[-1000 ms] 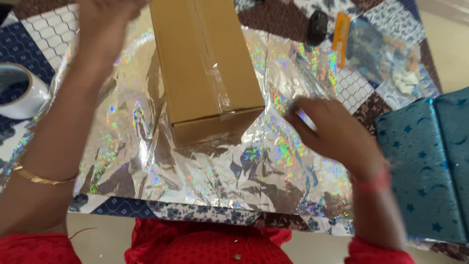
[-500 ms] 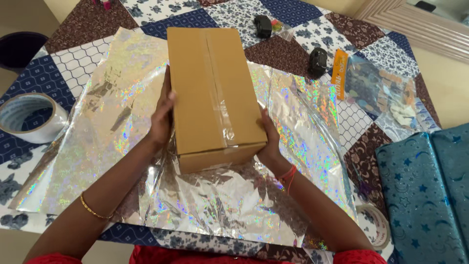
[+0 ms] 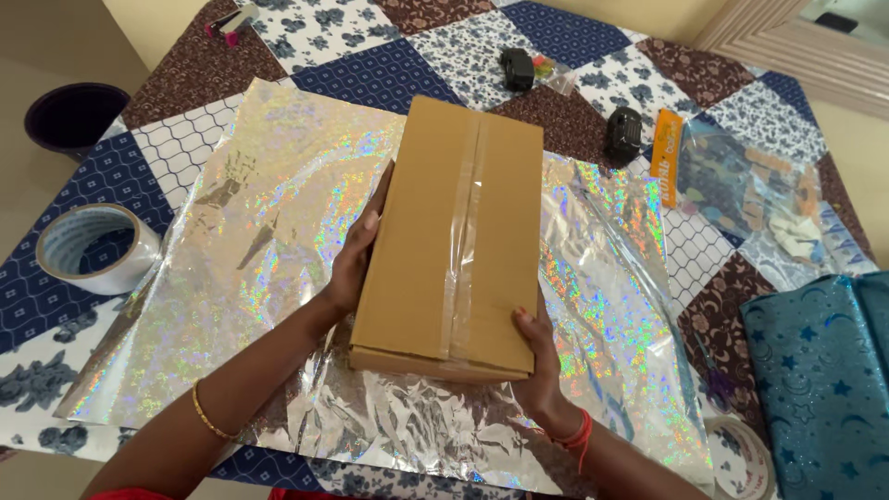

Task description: The person seals a small cardboard box with clear adhesive tape, then wraps it in iridescent silver and teal gift paper. They fold the paper around the box and secure it with tape, completing the wrapping process.

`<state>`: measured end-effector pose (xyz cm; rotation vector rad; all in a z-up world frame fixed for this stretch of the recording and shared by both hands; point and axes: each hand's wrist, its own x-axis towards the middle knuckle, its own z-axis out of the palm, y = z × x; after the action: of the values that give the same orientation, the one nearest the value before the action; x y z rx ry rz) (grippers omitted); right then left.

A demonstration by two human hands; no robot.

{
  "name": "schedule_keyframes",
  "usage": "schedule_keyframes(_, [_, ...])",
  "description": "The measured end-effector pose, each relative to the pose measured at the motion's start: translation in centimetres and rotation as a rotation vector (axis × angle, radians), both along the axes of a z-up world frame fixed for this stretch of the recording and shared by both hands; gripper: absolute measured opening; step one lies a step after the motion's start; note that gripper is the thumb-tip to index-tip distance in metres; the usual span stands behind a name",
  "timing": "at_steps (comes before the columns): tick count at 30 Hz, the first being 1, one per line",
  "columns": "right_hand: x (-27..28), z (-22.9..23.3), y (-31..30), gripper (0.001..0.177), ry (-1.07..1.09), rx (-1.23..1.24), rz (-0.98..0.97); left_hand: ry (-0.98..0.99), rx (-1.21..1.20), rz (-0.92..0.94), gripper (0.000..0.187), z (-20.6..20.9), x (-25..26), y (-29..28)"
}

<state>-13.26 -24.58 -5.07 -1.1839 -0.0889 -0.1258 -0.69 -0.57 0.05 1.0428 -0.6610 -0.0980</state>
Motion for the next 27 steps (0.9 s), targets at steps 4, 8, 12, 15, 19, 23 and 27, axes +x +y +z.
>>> schedule_keyframes(4, [-0.4,-4.2,-1.5,0.072,0.040,0.151,0.086,0.118,0.001,0.064,0.072,-0.8,-1.2,-0.2])
schedule_keyframes(8, [-1.1,-9.4,-2.2,0.080,0.018,0.584,0.388,0.313,0.154,0.328,0.055,-1.6,-0.8,0.8])
schedule_keyframes(12, [-1.8,-11.5,-3.5,0.110,0.235,0.579,0.683,0.220,0.477,0.538,0.038,-1.4,-0.7,2.4])
schedule_keyframes(15, [-1.6,-12.1,-3.6,0.112,0.279,0.518,0.656,0.049,0.659,0.593,0.034,-0.2,-0.7,3.1])
schedule_keyframes(19, [-2.0,-13.3,-4.1,0.112,0.286,0.563,0.661,0.066,0.819,0.630,0.028,0.6,-0.7,3.0])
schedule_keyframes(23, [-2.6,-13.9,-4.2,0.113,0.300,0.635,0.701,0.126,0.848,0.639,0.027,0.4,-0.3,2.9])
schedule_keyframes(27, [-1.9,-12.8,-4.0,0.112,0.273,0.558,0.670,0.196,0.832,0.614,0.027,0.4,0.2,2.9])
